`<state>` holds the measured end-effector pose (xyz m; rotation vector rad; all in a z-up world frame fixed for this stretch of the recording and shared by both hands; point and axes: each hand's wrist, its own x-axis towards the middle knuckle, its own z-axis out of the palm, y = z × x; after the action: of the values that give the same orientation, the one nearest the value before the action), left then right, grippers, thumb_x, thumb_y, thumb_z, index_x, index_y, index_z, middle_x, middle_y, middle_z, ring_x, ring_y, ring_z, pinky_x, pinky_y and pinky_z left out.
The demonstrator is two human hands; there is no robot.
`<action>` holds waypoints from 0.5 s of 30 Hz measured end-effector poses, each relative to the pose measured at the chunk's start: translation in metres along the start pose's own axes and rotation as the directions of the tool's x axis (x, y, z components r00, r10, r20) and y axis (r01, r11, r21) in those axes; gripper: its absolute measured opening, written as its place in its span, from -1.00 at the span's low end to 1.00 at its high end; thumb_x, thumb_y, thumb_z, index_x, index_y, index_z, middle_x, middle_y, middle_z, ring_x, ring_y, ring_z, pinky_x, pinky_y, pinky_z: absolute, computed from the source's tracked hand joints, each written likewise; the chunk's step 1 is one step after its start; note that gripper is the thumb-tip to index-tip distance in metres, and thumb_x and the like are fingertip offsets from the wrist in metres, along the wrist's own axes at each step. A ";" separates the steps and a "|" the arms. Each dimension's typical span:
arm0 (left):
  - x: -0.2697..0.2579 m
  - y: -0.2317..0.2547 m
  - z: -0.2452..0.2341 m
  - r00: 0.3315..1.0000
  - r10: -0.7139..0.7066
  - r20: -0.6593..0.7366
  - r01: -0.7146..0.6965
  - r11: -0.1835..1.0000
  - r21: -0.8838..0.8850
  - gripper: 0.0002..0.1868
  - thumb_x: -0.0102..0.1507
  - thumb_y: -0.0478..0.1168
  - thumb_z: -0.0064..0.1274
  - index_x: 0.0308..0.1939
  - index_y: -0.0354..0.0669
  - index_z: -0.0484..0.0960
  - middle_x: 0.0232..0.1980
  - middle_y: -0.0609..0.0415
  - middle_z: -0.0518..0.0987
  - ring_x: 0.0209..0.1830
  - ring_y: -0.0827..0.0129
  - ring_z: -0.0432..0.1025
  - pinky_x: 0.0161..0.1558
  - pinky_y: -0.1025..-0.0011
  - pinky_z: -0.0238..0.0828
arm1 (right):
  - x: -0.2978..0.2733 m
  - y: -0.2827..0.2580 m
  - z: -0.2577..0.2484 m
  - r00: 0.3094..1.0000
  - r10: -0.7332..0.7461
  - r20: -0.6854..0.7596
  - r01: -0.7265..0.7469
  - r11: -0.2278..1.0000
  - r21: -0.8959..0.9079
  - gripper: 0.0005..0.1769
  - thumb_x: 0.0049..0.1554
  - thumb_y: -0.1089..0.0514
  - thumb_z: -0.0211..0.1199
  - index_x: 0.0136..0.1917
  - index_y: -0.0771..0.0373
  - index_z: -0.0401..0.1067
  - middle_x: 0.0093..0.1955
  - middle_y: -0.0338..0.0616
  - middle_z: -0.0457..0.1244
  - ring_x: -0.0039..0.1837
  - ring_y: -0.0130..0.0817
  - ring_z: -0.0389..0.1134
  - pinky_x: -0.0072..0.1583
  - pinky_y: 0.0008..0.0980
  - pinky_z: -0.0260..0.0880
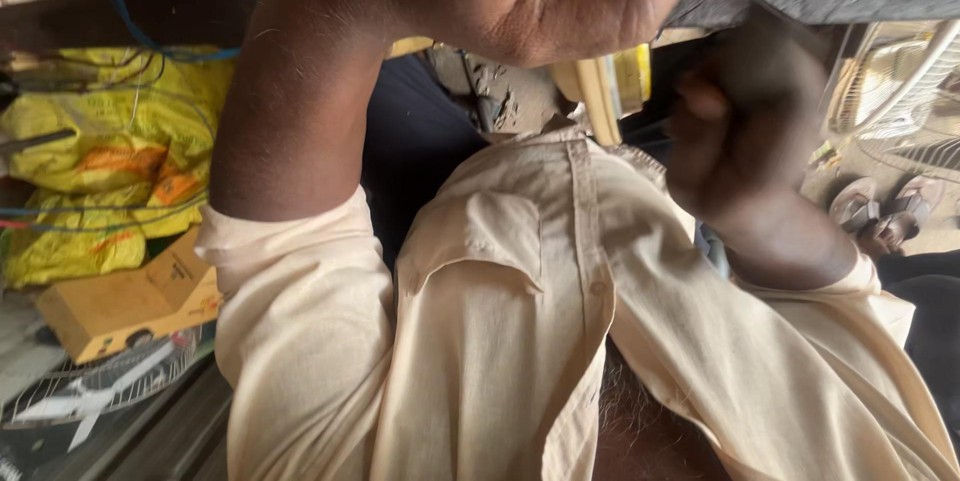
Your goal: The person uses a hammer to tap a yellow circular motor component, then removes it to reveal copper windings. They pick up a reddish-brown motor housing, use a screwdriver to work on the central bearing, and insert a metal ring into the housing.
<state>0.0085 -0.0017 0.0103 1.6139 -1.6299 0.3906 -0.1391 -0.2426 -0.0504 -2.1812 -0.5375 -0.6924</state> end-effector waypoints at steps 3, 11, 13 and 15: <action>-0.001 0.001 0.000 0.999 -0.003 0.034 0.002 1.000 0.008 -0.85 0.56 -0.34 -0.11 0.10 -0.28 0.57 -0.07 0.13 0.61 -0.17 0.52 0.55 -0.21 0.62 0.45 | -0.009 -0.002 -0.005 0.988 0.149 -0.039 -0.127 0.930 0.344 -0.66 0.37 0.19 0.04 0.20 0.55 0.10 -0.01 0.07 0.32 -0.22 -0.33 0.36 -0.22 -0.32 0.37; 0.003 -0.007 -0.008 0.993 0.003 0.120 0.003 0.999 -0.045 -0.84 0.61 -0.28 -0.12 0.18 -0.25 0.55 0.05 0.13 0.64 -0.06 0.51 0.59 -0.08 0.63 0.54 | 0.010 0.002 -0.030 0.985 0.000 0.174 -0.011 0.998 0.061 -0.85 0.46 0.29 0.00 0.23 0.41 0.30 -0.11 0.09 0.31 -0.14 -0.06 0.43 -0.06 -0.14 0.44; 0.003 -0.002 -0.008 0.990 -0.085 0.115 0.100 0.987 -0.129 -0.84 0.59 -0.27 -0.08 0.16 -0.24 0.56 0.02 0.13 0.65 -0.09 0.48 0.60 -0.10 0.59 0.55 | 0.011 -0.001 -0.030 0.975 0.055 0.217 -0.058 0.998 0.009 -0.85 0.44 0.28 0.04 0.19 0.39 0.37 -0.10 0.08 0.31 -0.13 0.00 0.43 -0.06 -0.11 0.45; 0.004 0.003 -0.008 0.986 -0.127 0.107 0.140 0.983 -0.121 -0.84 0.57 -0.28 -0.06 0.15 -0.24 0.58 -0.01 0.12 0.65 -0.11 0.46 0.60 -0.12 0.56 0.54 | 0.011 -0.002 -0.023 0.963 0.114 0.243 -0.087 0.989 -0.119 -0.83 0.44 0.25 0.11 0.16 0.42 0.43 -0.06 0.11 0.32 -0.11 0.04 0.44 -0.05 -0.11 0.46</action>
<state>0.0083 0.0013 0.0196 1.6564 -1.5753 0.1355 -0.1385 -0.2575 -0.0297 -2.3962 -0.5227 -0.4017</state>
